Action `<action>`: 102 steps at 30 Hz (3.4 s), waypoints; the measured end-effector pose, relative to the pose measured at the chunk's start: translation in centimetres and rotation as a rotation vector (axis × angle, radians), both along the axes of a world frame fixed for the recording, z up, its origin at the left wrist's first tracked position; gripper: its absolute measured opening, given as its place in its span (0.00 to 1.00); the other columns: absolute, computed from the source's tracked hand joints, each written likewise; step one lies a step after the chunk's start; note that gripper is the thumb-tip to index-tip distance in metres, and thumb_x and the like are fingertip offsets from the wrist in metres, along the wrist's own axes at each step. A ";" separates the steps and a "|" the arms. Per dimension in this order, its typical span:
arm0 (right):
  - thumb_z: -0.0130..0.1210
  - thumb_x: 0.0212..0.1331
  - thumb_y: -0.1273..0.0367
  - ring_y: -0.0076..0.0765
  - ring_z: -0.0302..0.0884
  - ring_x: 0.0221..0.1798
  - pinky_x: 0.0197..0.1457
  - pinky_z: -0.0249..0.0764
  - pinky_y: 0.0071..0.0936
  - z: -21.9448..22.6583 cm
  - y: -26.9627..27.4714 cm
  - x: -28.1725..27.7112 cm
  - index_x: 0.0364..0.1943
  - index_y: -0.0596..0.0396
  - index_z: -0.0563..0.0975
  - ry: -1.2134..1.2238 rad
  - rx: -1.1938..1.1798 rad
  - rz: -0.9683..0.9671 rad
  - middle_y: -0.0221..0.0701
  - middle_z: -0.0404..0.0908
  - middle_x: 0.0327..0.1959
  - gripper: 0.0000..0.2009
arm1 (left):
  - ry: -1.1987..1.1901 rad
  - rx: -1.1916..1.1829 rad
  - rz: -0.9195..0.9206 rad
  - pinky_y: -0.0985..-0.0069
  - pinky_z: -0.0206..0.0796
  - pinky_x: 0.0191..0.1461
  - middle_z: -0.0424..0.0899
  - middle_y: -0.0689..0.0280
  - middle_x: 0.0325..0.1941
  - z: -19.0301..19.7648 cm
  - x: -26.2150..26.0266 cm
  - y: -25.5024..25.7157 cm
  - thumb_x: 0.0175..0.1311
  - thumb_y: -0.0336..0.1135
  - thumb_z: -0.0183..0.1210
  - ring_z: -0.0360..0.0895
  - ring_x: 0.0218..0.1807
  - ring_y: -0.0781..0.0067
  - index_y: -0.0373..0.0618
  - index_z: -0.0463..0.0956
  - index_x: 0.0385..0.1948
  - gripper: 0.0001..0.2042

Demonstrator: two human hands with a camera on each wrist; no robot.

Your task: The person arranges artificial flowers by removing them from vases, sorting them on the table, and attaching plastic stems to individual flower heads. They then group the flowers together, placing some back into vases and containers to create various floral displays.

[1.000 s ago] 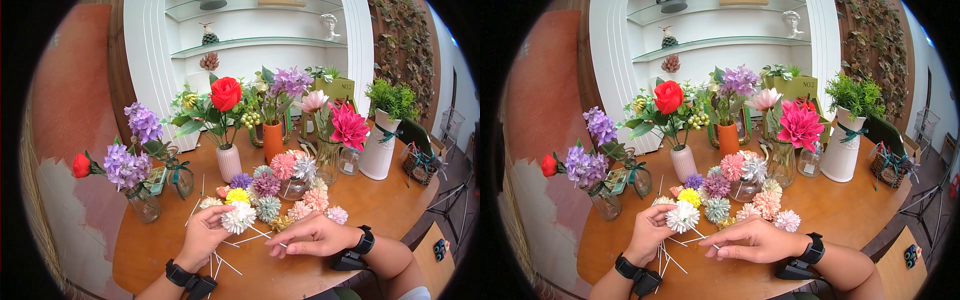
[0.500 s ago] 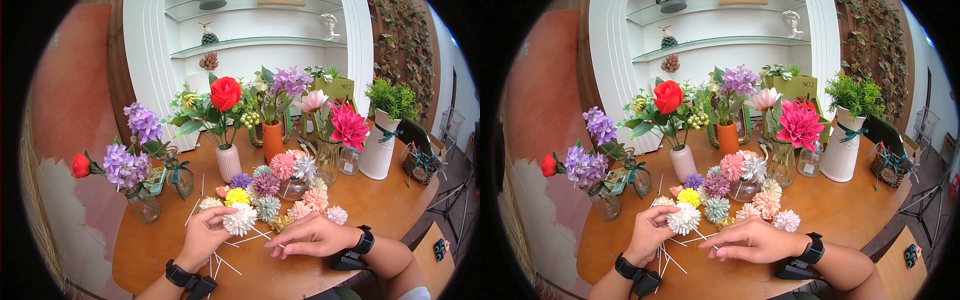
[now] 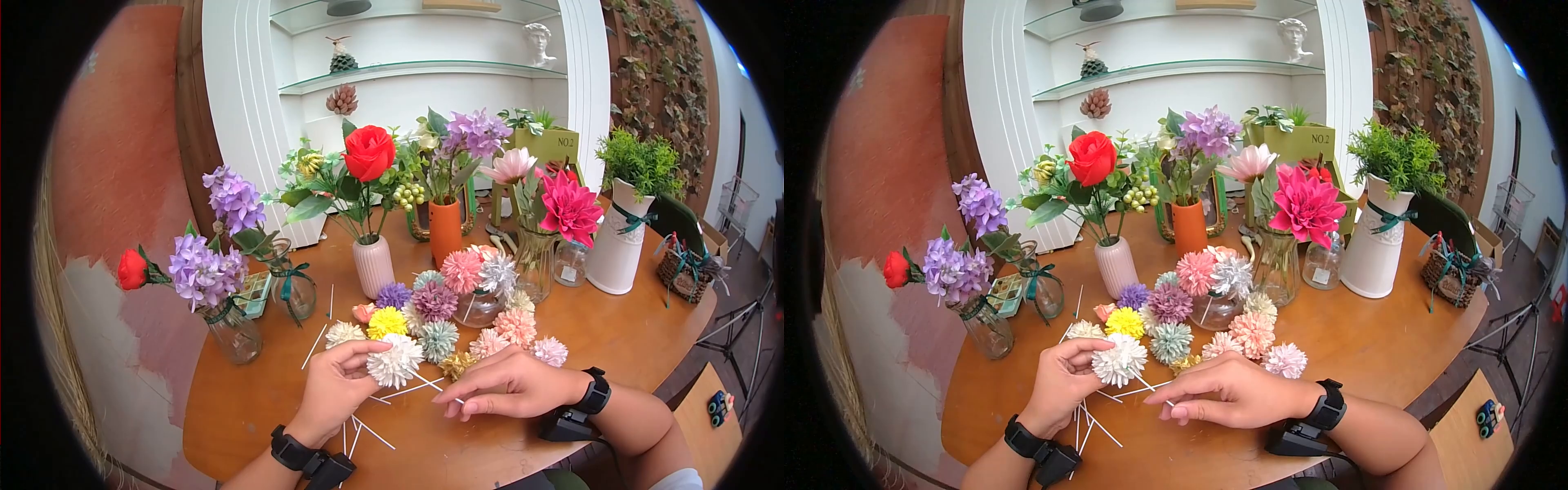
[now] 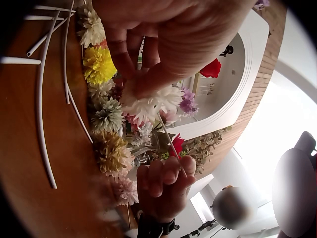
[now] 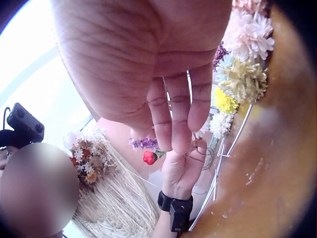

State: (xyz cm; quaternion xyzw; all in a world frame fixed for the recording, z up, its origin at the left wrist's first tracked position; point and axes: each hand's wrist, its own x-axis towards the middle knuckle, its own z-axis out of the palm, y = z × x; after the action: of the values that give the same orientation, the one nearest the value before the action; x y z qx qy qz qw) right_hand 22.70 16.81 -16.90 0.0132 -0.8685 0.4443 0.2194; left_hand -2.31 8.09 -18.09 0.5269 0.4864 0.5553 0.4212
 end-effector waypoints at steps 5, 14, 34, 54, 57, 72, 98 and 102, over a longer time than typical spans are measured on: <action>0.52 0.66 0.72 0.28 0.82 0.38 0.45 0.76 0.25 0.0 0.1 0.0 0.55 0.55 0.77 0.000 0.006 0.004 0.32 0.84 0.39 0.14 | 0.005 0.005 0.006 0.79 0.74 0.54 0.82 0.54 0.50 0.1 0.1 0.0 0.56 0.15 0.57 0.81 0.49 0.72 0.31 0.73 0.50 0.18; 0.53 0.65 0.72 0.29 0.82 0.38 0.45 0.76 0.26 -0.1 0.0 -0.1 0.54 0.55 0.77 0.002 0.021 0.004 0.32 0.84 0.38 0.14 | 0.027 0.006 0.010 0.80 0.74 0.53 0.82 0.54 0.50 0.0 0.0 0.0 0.55 0.13 0.55 0.81 0.48 0.73 0.31 0.74 0.50 0.18; 0.57 0.63 0.68 0.34 0.82 0.39 0.43 0.76 0.28 0.1 -0.2 -0.1 0.49 0.55 0.80 0.002 0.012 -0.004 0.33 0.84 0.37 0.13 | 0.046 -0.026 0.004 0.76 0.73 0.55 0.83 0.53 0.48 0.6 0.3 -0.4 0.54 0.13 0.57 0.81 0.49 0.69 0.31 0.74 0.49 0.18; 0.57 0.63 0.67 0.34 0.81 0.39 0.43 0.75 0.28 0.0 -0.1 -0.2 0.47 0.55 0.80 0.019 0.046 -0.003 0.33 0.83 0.36 0.12 | 0.048 -0.011 -0.027 0.81 0.74 0.51 0.82 0.54 0.50 0.5 0.3 -0.5 0.56 0.14 0.55 0.81 0.48 0.74 0.32 0.74 0.50 0.18; 0.59 0.61 0.71 0.37 0.82 0.44 0.47 0.77 0.30 0.5 -0.2 -0.1 0.46 0.58 0.81 -0.041 0.052 0.000 0.36 0.84 0.42 0.11 | 0.024 -0.026 -0.020 0.77 0.74 0.54 0.82 0.53 0.48 0.7 0.4 -0.5 0.54 0.13 0.56 0.81 0.49 0.70 0.31 0.74 0.49 0.18; 0.55 0.64 0.71 0.31 0.83 0.39 0.45 0.77 0.27 0.2 0.0 -0.2 0.51 0.57 0.79 0.032 0.064 -0.015 0.36 0.83 0.44 0.13 | -0.193 0.133 -0.074 0.74 0.67 0.62 0.76 0.55 0.58 0.6 1.2 -0.4 0.59 0.17 0.57 0.73 0.60 0.69 0.34 0.59 0.64 0.29; 0.57 0.63 0.70 0.30 0.82 0.36 0.42 0.76 0.28 0.0 0.4 -0.2 0.51 0.56 0.78 0.035 0.132 -0.154 0.33 0.82 0.35 0.14 | -0.139 0.024 -0.080 0.73 0.69 0.60 0.79 0.56 0.51 -0.2 0.0 -0.2 0.62 0.22 0.56 0.77 0.52 0.72 0.26 0.71 0.52 0.16; 0.57 0.62 0.69 0.31 0.81 0.37 0.42 0.76 0.29 -0.1 0.3 -0.2 0.51 0.55 0.78 0.029 0.118 -0.144 0.33 0.82 0.35 0.14 | -0.138 0.001 -0.077 0.75 0.70 0.57 0.80 0.57 0.49 -0.3 -0.1 -0.2 0.62 0.22 0.57 0.78 0.49 0.74 0.28 0.73 0.50 0.15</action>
State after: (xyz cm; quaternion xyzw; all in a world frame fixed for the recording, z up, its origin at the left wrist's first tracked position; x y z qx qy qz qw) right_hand 22.54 17.15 -16.99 -0.0298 -0.8886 0.3752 0.2621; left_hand -2.44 7.84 -18.43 0.5058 0.4352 0.5739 0.4748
